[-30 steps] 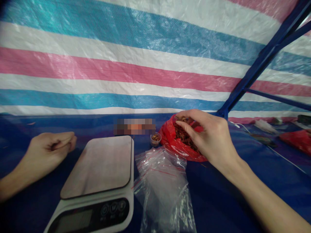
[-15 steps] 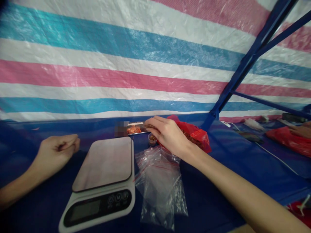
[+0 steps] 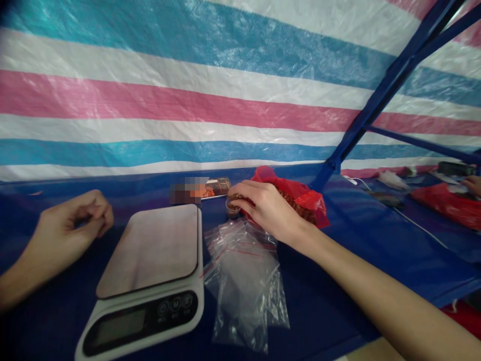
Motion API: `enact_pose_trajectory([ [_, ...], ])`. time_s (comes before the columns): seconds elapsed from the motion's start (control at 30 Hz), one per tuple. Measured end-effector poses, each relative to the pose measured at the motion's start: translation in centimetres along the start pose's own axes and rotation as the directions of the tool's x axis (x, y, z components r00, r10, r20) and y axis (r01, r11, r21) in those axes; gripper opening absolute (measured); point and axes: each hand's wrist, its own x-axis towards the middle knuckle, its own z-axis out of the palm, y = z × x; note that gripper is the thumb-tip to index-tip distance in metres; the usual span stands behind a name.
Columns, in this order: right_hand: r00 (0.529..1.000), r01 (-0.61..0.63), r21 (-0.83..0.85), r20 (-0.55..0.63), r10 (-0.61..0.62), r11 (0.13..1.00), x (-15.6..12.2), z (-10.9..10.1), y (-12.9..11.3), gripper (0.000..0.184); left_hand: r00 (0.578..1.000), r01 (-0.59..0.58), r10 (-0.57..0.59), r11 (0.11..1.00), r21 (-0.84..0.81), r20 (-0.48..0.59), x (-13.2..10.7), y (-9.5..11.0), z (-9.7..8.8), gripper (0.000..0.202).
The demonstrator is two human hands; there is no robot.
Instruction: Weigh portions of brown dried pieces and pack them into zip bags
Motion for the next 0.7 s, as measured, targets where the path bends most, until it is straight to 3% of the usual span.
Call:
enact_pose_trajectory([
  [0.7, 0.986, 0.079, 0.002, 0.147, -0.079, 0.997, -0.21, 0.06, 0.28, 0.023, 1.0, -0.01, 0.01, 1.0, -0.001, 0.029, -0.11, 0.03, -0.15, 0.014],
])
